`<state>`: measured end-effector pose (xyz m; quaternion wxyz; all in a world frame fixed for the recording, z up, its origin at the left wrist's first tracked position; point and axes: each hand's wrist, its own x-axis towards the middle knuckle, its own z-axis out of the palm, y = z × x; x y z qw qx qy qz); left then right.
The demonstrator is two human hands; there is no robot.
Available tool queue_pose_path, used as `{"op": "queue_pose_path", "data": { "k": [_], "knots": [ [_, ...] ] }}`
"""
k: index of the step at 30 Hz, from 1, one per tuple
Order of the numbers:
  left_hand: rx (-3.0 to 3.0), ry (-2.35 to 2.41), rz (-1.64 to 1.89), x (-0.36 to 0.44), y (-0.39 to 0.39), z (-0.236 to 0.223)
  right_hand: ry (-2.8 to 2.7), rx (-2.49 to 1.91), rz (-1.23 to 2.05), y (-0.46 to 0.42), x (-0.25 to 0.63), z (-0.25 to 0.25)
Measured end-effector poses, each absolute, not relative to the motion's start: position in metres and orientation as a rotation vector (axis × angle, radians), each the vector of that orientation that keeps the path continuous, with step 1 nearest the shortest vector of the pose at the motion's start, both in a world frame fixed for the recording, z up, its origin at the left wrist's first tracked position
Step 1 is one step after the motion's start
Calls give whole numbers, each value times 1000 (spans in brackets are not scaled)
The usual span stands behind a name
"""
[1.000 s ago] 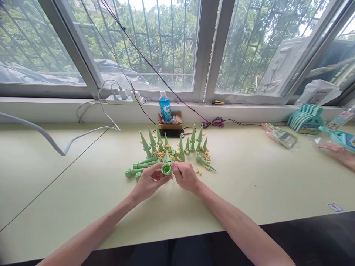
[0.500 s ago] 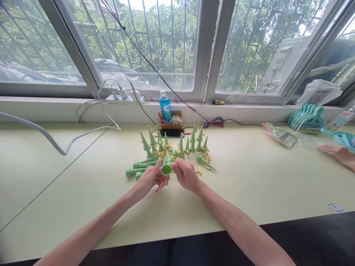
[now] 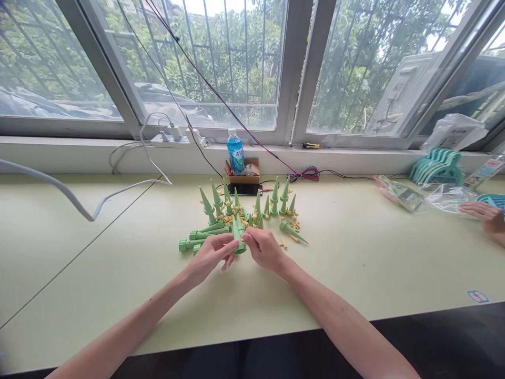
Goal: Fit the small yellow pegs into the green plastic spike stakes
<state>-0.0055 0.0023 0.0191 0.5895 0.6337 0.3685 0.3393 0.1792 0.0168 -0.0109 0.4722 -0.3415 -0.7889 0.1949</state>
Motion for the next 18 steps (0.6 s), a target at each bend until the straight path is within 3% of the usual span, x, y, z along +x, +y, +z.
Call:
{"op": "queue_pose_path", "data": {
  "k": [9, 18],
  "knots": [
    [2033, 1021, 1036, -2, 2, 5, -1946, -906, 520, 18, 178, -15],
    [1765, 1052, 1123, -1, 1, 8, -1831, -970, 417, 18, 176, -13]
  ]
}}
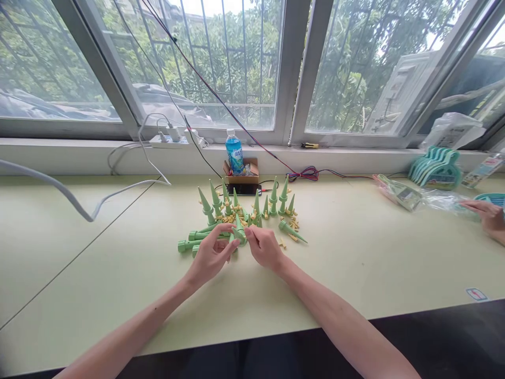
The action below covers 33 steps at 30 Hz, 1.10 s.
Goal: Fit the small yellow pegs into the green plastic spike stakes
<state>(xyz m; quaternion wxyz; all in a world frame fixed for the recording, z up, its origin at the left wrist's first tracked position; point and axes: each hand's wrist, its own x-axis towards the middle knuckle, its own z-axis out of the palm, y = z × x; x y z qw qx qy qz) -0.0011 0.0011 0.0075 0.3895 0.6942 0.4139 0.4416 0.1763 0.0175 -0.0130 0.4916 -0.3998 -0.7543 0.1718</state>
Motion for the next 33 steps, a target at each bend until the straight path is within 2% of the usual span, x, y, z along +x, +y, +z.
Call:
{"op": "queue_pose_path", "data": {
  "k": [4, 12, 33],
  "knots": [
    [1607, 1085, 1102, -2, 1, 13, -1782, -985, 424, 16, 178, -10],
    [1510, 1043, 793, -3, 3, 14, -1877, -854, 496, 17, 178, -10],
    [1563, 994, 991, -1, -2, 12, -1836, -919, 522, 17, 176, -14]
  ]
}}
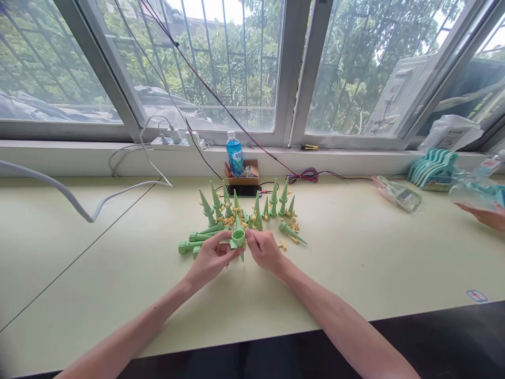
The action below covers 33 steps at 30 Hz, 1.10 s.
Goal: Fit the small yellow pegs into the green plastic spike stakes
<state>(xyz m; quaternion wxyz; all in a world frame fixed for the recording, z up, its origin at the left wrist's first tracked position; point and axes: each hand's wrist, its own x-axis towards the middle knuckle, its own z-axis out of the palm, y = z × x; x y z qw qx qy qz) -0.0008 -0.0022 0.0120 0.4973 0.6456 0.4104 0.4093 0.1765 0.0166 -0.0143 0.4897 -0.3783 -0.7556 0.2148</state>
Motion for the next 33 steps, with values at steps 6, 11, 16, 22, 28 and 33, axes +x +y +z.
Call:
{"op": "queue_pose_path", "data": {
  "k": [6, 11, 16, 22, 28, 33],
  "knots": [
    [1527, 977, 1055, 1, -4, 19, -1778, -856, 470, 14, 177, -11],
    [1432, 1026, 1030, -1, 1, 19, -1792, -852, 457, 14, 179, -10],
    [1356, 1026, 946, -2, 5, 13, -1863, -805, 438, 15, 178, -10],
    [1284, 928, 807, -2, 5, 14, -1884, -743, 422, 15, 179, -8],
    [1254, 792, 818, -7, 8, 10, -1899, -761, 459, 15, 179, -8],
    [1371, 856, 856, -11, 6, 12, -1927, -823, 510, 17, 179, -10]
  ]
}}
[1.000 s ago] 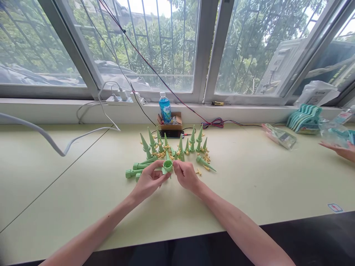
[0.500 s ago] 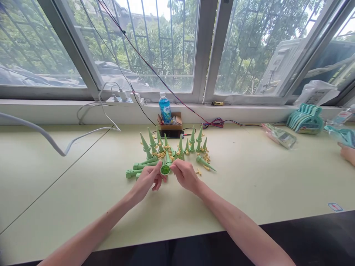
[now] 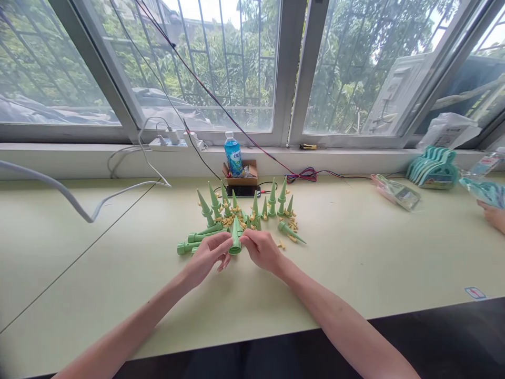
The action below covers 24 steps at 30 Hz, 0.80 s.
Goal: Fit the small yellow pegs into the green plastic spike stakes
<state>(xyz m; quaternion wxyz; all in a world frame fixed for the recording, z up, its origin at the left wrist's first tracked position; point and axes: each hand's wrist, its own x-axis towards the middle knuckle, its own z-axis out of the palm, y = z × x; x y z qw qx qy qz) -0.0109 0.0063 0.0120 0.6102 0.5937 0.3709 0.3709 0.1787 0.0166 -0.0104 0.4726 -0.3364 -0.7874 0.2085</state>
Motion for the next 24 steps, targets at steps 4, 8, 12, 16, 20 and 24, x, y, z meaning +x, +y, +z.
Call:
{"op": "queue_pose_path", "data": {
  "k": [4, 8, 12, 16, 20, 24],
  "knots": [
    [1616, 972, 905, -9, 2, 11, -1923, -868, 533, 18, 178, -12],
    [1856, 954, 1044, -5, 0, 7, -1919, -914, 533, 18, 177, -12],
    [1938, 997, 1066, -2, -1, 8, -1902, -924, 522, 18, 174, -14],
    [1876, 1046, 1091, -1, -3, 12, -1836, -948, 504, 18, 174, -14],
    [1674, 1067, 1111, -1, -4, 16, -1747, -979, 498, 17, 175, -12],
    [1551, 1069, 1053, -3, 0, 16, -1716, -979, 487, 16, 176, -8]
  ]
}}
